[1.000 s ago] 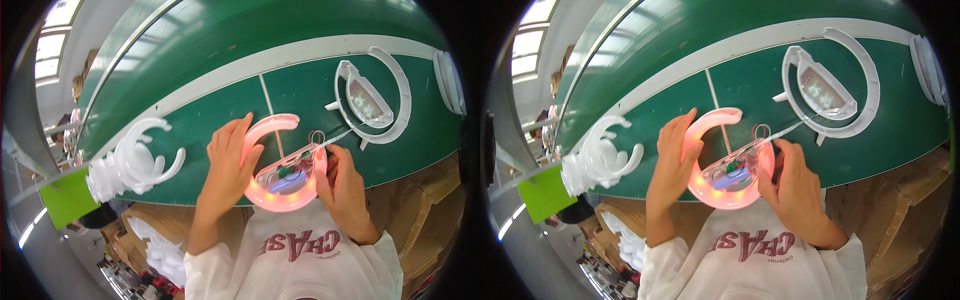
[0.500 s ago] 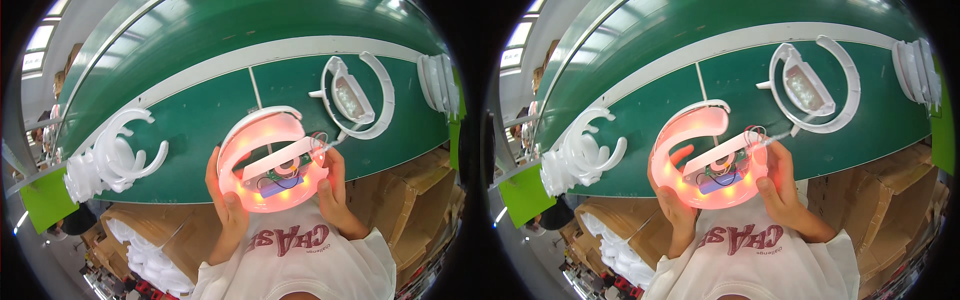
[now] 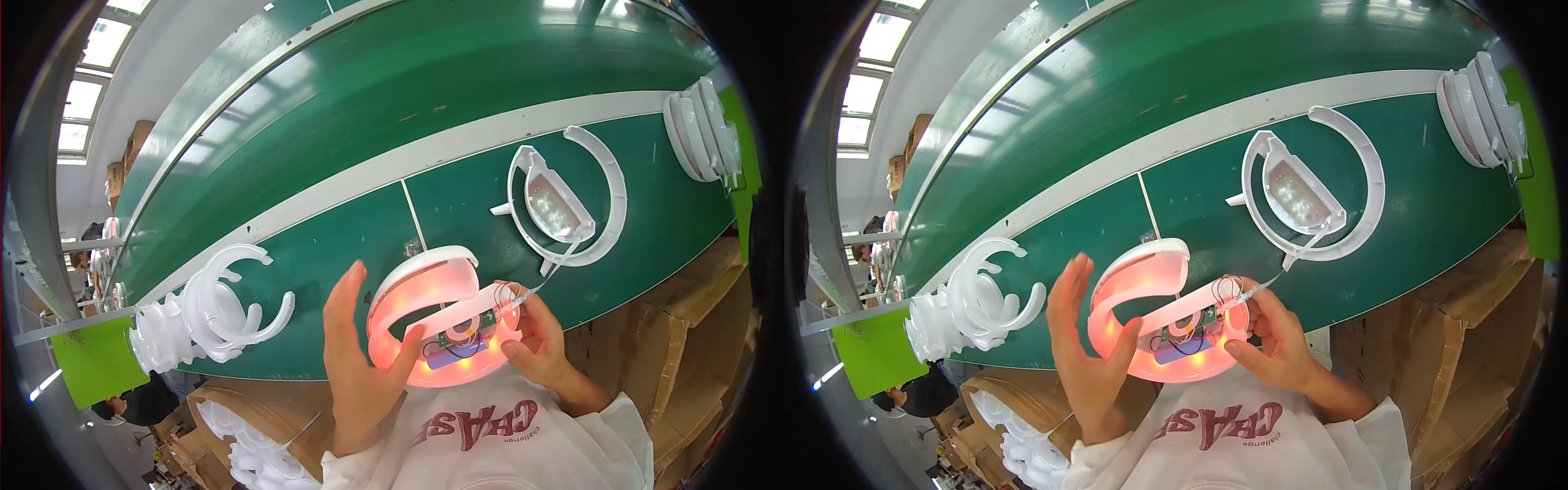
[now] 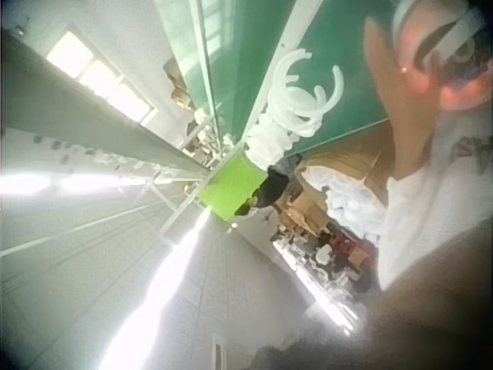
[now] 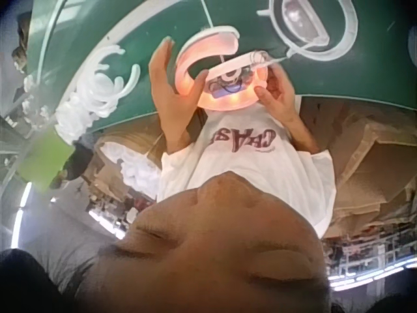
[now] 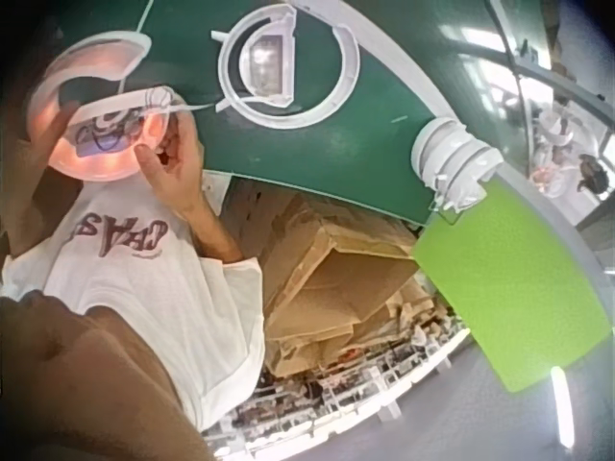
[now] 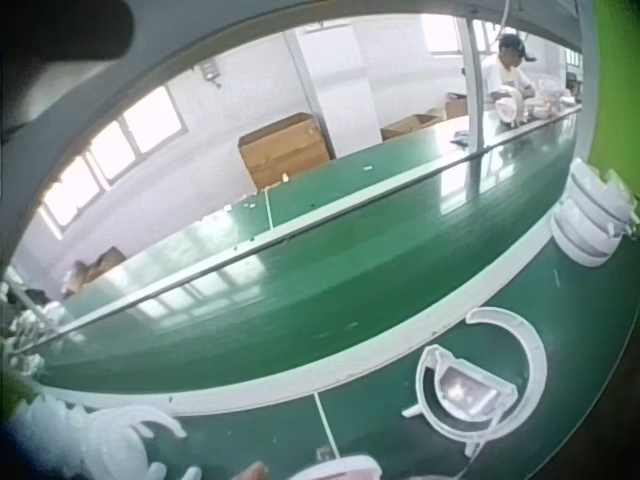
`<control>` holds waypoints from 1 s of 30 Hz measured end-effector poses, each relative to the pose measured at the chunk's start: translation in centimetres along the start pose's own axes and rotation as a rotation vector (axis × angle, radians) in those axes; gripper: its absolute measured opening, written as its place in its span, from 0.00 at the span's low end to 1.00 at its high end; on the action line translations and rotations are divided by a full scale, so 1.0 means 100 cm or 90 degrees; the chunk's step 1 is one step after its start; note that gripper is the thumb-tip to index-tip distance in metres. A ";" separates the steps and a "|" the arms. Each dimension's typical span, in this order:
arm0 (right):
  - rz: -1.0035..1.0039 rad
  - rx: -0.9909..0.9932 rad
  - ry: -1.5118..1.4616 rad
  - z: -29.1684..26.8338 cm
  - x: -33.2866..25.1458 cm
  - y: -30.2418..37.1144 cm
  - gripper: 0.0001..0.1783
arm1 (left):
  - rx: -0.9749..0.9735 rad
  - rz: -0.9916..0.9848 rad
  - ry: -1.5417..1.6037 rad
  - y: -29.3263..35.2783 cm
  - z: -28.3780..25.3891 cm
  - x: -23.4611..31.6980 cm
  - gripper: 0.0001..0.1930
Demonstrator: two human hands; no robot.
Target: The person assembles circular LED light fixtures by hand, combining plastic rings, LED components, and wires.
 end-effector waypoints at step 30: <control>0.083 -0.061 0.025 0.002 -0.007 -0.014 0.38 | -0.253 0.065 -0.168 -0.067 0.048 0.028 0.19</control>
Point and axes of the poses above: each hand's wrist, its own y-axis away from the middle knuckle, its own z-axis out of the palm, x = y × z, the point moved 5 cm from there along -y, towards the middle knuckle, and after that the axes turned 9 degrees about -z, right-handed, at the moved point
